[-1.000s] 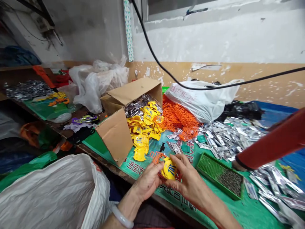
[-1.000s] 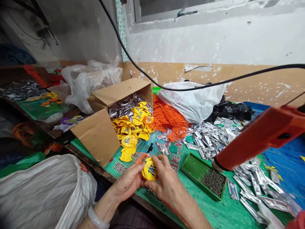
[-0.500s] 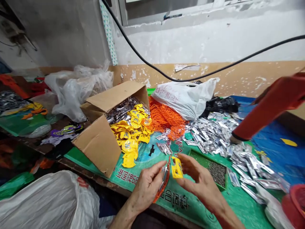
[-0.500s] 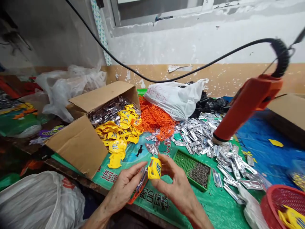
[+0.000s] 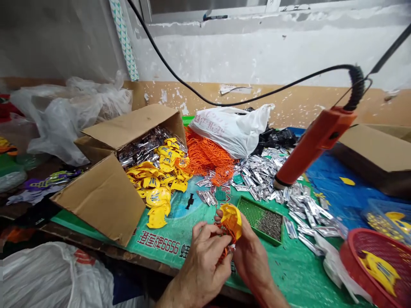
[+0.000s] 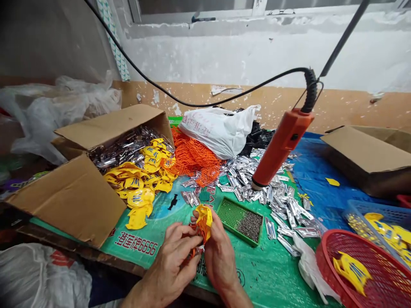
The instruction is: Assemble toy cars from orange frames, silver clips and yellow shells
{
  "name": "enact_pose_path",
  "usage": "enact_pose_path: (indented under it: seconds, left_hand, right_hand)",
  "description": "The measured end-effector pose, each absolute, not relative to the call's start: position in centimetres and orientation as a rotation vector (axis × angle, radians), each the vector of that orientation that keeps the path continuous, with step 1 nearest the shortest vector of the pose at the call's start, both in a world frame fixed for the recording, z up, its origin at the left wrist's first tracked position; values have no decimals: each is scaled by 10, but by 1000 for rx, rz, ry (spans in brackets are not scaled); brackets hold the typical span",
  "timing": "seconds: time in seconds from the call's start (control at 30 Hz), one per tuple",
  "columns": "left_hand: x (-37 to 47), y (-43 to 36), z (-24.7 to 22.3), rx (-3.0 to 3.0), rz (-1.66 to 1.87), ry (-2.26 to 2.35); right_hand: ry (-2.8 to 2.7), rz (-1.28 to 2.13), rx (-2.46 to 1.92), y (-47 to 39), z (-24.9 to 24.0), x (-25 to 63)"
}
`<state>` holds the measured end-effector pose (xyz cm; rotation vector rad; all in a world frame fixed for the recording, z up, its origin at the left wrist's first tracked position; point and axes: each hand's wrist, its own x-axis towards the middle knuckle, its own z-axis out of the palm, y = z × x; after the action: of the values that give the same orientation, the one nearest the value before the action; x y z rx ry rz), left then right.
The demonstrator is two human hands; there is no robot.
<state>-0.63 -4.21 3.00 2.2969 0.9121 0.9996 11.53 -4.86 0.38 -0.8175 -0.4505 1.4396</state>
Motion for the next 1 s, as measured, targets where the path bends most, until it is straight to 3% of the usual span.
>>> enact_pose_path:
  seconds: [0.37,1.0]
  left_hand:
    - [5,-45,23,2447,845,1079]
    - [5,-46,17,2490,825,1125]
  right_hand:
    - [-586,1464,-922,-53,-6,111]
    - [-348,1582,-783,-56,-14,109]
